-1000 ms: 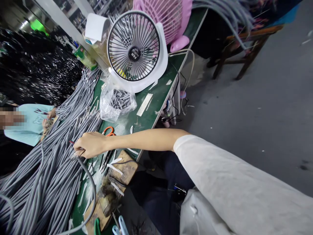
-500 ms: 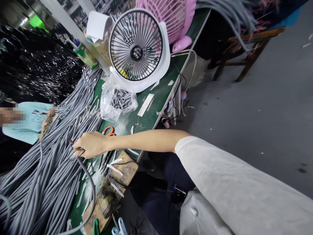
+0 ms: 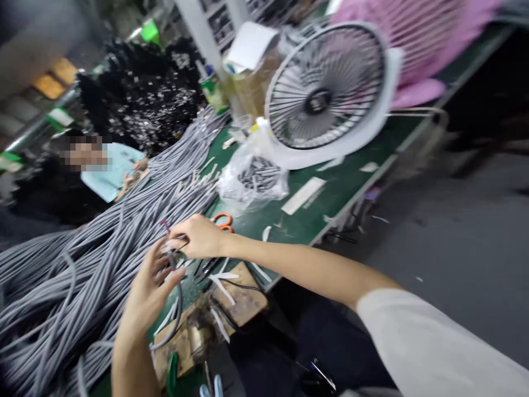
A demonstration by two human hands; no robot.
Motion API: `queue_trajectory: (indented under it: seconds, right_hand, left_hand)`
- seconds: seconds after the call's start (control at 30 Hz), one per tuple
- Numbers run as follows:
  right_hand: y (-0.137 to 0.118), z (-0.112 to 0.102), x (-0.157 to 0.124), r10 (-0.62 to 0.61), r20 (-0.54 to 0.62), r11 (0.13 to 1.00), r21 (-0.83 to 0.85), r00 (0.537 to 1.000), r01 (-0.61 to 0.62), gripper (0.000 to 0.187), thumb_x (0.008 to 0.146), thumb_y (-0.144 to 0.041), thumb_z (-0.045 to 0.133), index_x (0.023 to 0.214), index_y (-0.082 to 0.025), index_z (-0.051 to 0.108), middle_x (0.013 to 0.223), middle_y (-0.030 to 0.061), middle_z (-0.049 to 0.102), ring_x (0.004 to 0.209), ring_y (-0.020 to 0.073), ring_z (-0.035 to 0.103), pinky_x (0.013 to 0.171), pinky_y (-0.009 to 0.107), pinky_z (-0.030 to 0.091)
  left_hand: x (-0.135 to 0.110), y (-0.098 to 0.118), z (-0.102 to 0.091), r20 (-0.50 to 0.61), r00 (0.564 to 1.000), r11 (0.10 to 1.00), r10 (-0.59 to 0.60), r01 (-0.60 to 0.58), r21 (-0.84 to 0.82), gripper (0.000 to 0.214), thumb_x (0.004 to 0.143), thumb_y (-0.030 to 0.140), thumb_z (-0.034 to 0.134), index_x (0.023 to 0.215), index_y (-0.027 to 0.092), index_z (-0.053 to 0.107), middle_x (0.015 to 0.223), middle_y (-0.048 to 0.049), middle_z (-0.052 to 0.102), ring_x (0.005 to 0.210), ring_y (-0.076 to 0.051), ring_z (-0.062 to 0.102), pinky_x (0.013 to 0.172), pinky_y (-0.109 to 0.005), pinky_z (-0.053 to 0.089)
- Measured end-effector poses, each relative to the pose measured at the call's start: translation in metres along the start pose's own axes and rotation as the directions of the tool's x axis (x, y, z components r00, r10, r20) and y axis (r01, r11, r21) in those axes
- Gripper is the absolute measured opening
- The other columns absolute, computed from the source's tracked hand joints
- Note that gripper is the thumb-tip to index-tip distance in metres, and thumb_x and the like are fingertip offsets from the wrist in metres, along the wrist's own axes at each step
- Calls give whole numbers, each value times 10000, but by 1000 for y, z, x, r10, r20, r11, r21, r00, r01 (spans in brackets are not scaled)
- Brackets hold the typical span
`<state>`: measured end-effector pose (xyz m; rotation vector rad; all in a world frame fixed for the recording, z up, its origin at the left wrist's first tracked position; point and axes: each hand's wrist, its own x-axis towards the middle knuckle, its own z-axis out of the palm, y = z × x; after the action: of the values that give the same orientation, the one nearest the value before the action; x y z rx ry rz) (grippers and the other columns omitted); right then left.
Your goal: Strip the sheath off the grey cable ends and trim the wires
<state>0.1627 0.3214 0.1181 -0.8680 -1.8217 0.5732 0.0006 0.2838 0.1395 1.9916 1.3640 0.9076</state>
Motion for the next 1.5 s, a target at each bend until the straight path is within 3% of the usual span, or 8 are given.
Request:
queue_trajectory:
  seconds: [0.13,0.33,0.53,0.7,0.87,1.13,1.33,1.5]
  right_hand:
    - [3,3,0,-27,-56,999,21,998,28,186,818,-186,529,729,-120,679,560,-10,603,478,66,455,534,177,324]
    - [7,13,-7,-125,-35,985,-126,992,120,222,851,-206,490,742,-136,670,640,29,645,562,104,528,576,207,362]
    - [4,18,-13,-208,19,953,-223,978,207,302,887,-200,421,686,-143,639,662,42,643,590,111,551,574,224,343]
    - [2,7,-13,-217,96,882,-407,971,237,277,809,-125,426,624,-159,631,582,10,565,529,97,471,508,249,242]
    - [6,-4,0,105,155,990,76,982,-118,186,736,-206,555,571,-136,605,559,-17,546,533,75,450,527,214,301]
    - [-7,27,-4,220,335,745,548,916,-380,326,680,-420,642,542,-133,570,482,-47,452,474,56,351,476,212,290]
    - [-15,43,-13,167,260,809,515,951,-283,332,758,-386,585,544,-141,519,518,-36,461,507,68,384,488,202,315]
    - [3,20,-4,189,261,979,19,947,-201,216,800,-233,552,615,-133,600,551,-18,515,544,83,446,541,202,328]
  left_hand:
    - [4,-9,11,-100,983,973,-154,133,-191,428,741,325,647,1138,189,562,992,-78,623,490,-66,527,427,-193,445]
    - [-2,-21,22,-358,934,999,-18,-1,-54,255,808,336,593,1006,203,682,919,-54,583,555,-66,482,489,-189,404]
    - [-1,-25,16,-394,903,973,170,-90,213,206,811,194,562,952,191,712,657,-2,558,549,-96,476,519,-205,385]
    - [-5,-23,11,-191,943,915,273,-193,355,217,782,104,547,869,196,723,660,4,572,564,-96,511,563,-201,412]
    - [-13,-16,4,-178,952,954,249,-209,216,175,820,174,543,889,192,702,704,-10,589,626,-115,530,586,-215,413]
    - [-5,-19,10,-319,925,870,-208,26,-492,292,751,428,643,740,137,664,543,37,431,492,-66,344,457,-190,285]
    - [2,-19,14,-316,890,717,-330,19,-697,367,584,446,770,698,114,661,508,60,395,457,-36,291,421,-172,238]
    - [6,-25,7,-323,889,731,-324,18,-682,293,613,365,756,738,122,649,543,56,429,467,-35,316,426,-168,252]
